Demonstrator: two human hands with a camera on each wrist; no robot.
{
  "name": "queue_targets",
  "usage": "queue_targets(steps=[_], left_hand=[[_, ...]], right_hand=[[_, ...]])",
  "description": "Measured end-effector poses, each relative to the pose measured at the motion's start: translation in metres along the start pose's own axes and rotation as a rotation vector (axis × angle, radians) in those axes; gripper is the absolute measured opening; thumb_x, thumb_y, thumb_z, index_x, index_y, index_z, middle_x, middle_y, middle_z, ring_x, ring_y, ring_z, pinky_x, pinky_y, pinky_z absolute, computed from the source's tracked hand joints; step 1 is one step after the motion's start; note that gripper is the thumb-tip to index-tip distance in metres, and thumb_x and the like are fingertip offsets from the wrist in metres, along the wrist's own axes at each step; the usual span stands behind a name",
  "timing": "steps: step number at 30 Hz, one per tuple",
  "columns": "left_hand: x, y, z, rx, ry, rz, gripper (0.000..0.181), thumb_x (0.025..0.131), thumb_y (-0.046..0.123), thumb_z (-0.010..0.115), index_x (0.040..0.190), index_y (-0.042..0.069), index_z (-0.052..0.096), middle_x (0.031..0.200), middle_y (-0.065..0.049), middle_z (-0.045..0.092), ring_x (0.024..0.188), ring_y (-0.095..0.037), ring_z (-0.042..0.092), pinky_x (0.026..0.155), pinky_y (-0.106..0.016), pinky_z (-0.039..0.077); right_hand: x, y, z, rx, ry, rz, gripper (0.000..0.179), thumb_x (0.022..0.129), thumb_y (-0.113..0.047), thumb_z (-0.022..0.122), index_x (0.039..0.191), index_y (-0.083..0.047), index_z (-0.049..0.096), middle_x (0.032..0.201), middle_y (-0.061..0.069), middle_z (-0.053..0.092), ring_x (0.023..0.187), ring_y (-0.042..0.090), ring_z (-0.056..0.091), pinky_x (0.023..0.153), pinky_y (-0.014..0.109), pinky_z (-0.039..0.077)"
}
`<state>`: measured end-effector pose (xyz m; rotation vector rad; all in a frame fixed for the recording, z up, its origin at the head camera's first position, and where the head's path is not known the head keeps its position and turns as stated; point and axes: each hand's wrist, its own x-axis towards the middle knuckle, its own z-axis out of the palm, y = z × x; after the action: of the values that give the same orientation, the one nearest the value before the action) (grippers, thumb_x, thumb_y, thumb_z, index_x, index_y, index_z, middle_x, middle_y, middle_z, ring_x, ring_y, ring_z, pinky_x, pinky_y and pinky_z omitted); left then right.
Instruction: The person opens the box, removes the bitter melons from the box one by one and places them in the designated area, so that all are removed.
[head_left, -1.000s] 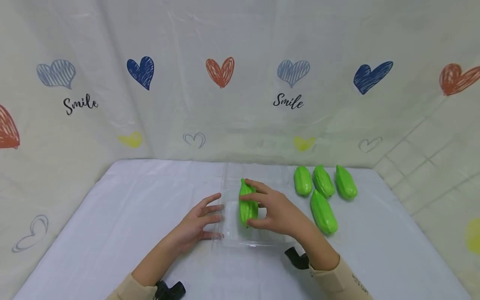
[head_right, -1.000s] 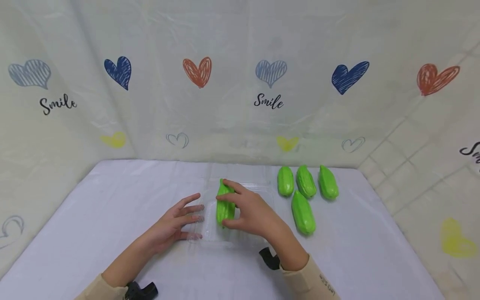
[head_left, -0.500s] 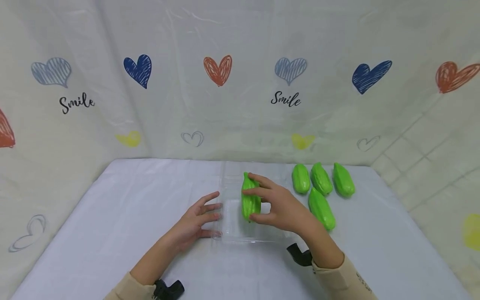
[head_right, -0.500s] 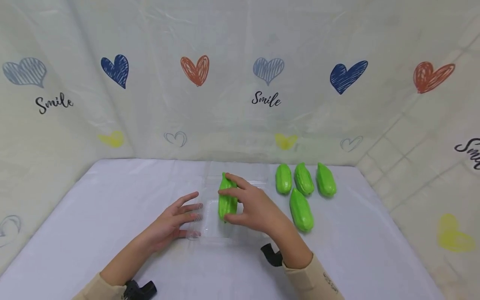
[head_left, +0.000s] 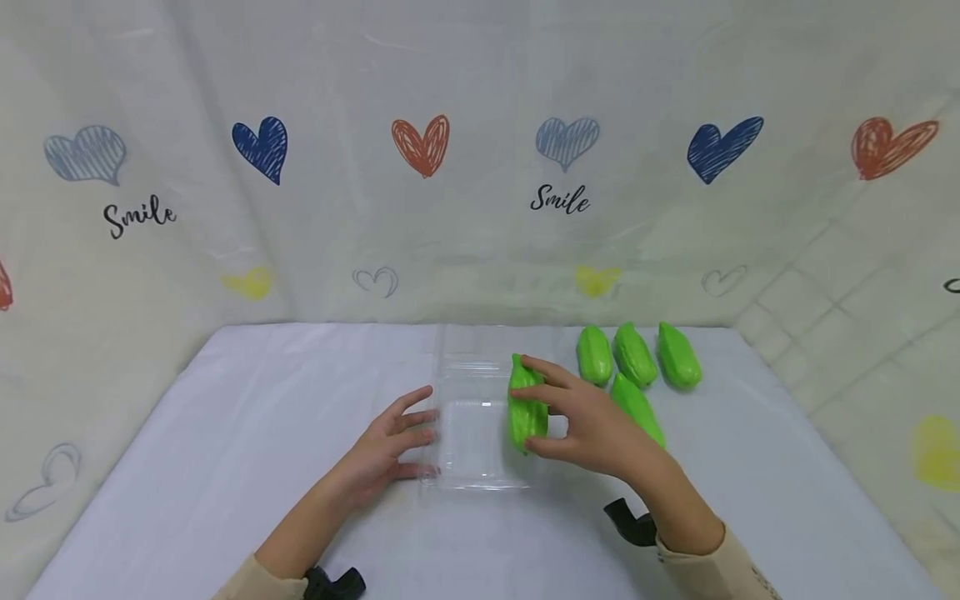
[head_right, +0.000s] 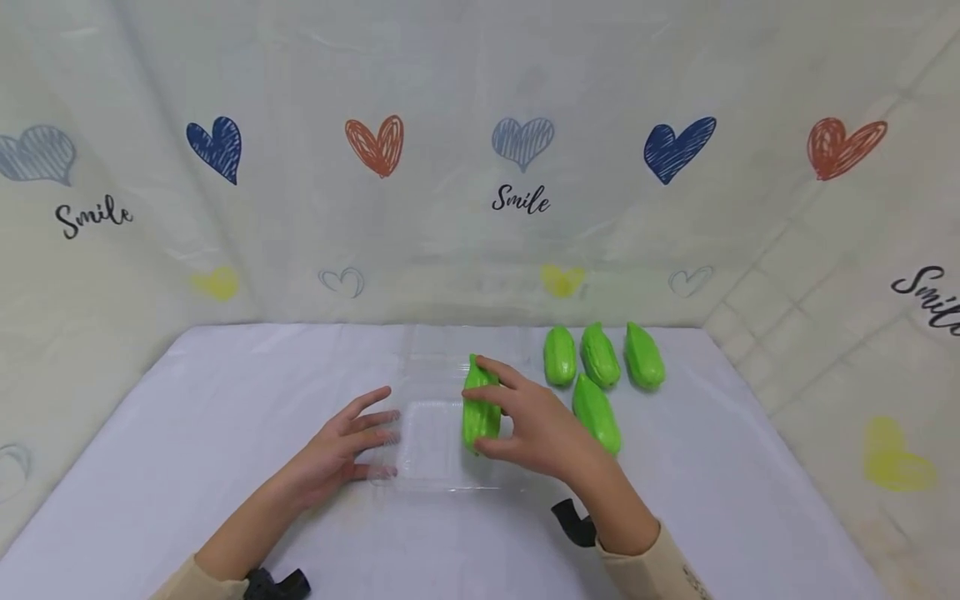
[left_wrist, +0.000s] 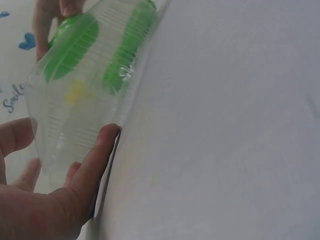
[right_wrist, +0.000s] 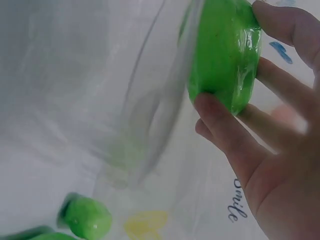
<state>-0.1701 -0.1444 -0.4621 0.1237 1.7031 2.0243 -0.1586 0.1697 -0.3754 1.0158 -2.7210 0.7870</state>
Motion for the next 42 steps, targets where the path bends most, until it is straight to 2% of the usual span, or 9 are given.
queue_targets(steps=[5, 7, 9, 13, 16, 23, 33, 42], left_hand=[[-0.003, -0.002, -0.002, 0.001, 0.007, 0.000, 0.068, 0.098, 0.008, 0.060, 0.156, 0.027, 0.029, 0.155, -0.018, 0.033, 0.129, -0.038, 0.047, 0.085, -0.050, 0.058], [-0.004, -0.002, -0.003, 0.002, 0.005, 0.001, 0.068, 0.098, 0.009, 0.061, 0.156, 0.027, 0.029, 0.155, -0.018, 0.033, 0.129, -0.038, 0.047, 0.086, -0.049, 0.058], [-0.005, -0.002, -0.003, 0.005, 0.002, 0.002, 0.068, 0.098, 0.011, 0.062, 0.156, 0.027, 0.029, 0.155, -0.018, 0.032, 0.129, -0.038, 0.048, 0.086, -0.049, 0.058], [-0.005, -0.002, -0.002, 0.003, -0.005, 0.003, 0.068, 0.098, 0.011, 0.061, 0.156, 0.027, 0.028, 0.155, -0.018, 0.032, 0.128, -0.038, 0.048, 0.086, -0.048, 0.058], [-0.005, -0.001, -0.002, -0.001, -0.010, 0.002, 0.068, 0.099, 0.010, 0.060, 0.157, 0.026, 0.028, 0.156, -0.018, 0.031, 0.129, -0.038, 0.047, 0.086, -0.048, 0.058], [-0.004, 0.000, 0.000, -0.009, -0.011, -0.002, 0.068, 0.099, 0.008, 0.059, 0.157, 0.025, 0.027, 0.156, -0.019, 0.031, 0.128, -0.038, 0.047, 0.086, -0.048, 0.058], [-0.004, 0.001, 0.002, -0.012, -0.001, -0.007, 0.068, 0.099, 0.008, 0.059, 0.157, 0.025, 0.027, 0.155, -0.020, 0.031, 0.127, -0.037, 0.049, 0.086, -0.048, 0.058], [-0.004, 0.002, 0.001, -0.007, 0.003, -0.006, 0.069, 0.099, 0.008, 0.059, 0.157, 0.025, 0.027, 0.155, -0.020, 0.032, 0.126, -0.036, 0.050, 0.085, -0.048, 0.058]], right_hand=[[-0.007, 0.005, -0.005, 0.030, -0.009, 0.011, 0.054, 0.078, -0.022, 0.084, 0.128, -0.015, 0.067, 0.157, 0.008, 0.039, 0.130, 0.027, 0.055, 0.082, 0.032, 0.059], [-0.010, 0.006, -0.009, 0.029, -0.014, 0.033, 0.054, 0.077, -0.022, 0.085, 0.128, -0.016, 0.067, 0.158, 0.007, 0.039, 0.126, 0.024, 0.058, 0.083, 0.031, 0.059], [-0.013, 0.008, -0.012, 0.008, -0.021, 0.053, 0.054, 0.077, -0.024, 0.085, 0.129, -0.018, 0.067, 0.158, 0.005, 0.038, 0.120, 0.021, 0.062, 0.082, 0.032, 0.059], [-0.019, 0.011, -0.019, -0.052, -0.018, 0.074, 0.055, 0.077, -0.027, 0.085, 0.129, -0.020, 0.067, 0.158, 0.004, 0.039, 0.120, 0.022, 0.063, 0.082, 0.032, 0.058], [-0.023, 0.014, -0.024, -0.077, 0.002, 0.070, 0.054, 0.077, -0.026, 0.085, 0.128, -0.019, 0.067, 0.157, 0.005, 0.040, 0.124, 0.025, 0.060, 0.082, 0.033, 0.058], [-0.030, 0.022, -0.029, -0.128, 0.013, 0.066, 0.054, 0.078, -0.026, 0.085, 0.128, -0.021, 0.067, 0.157, 0.005, 0.040, 0.125, 0.025, 0.059, 0.081, 0.033, 0.055], [-0.038, 0.032, -0.038, -0.159, 0.033, 0.074, 0.054, 0.076, -0.024, 0.086, 0.127, -0.020, 0.068, 0.155, 0.008, 0.042, 0.109, 0.023, 0.067, 0.072, 0.027, 0.052], [-0.046, 0.040, -0.047, -0.180, 0.046, 0.085, 0.056, 0.075, -0.022, 0.087, 0.128, -0.021, 0.068, 0.156, 0.006, 0.042, 0.114, 0.026, 0.066, 0.079, 0.037, 0.056]])
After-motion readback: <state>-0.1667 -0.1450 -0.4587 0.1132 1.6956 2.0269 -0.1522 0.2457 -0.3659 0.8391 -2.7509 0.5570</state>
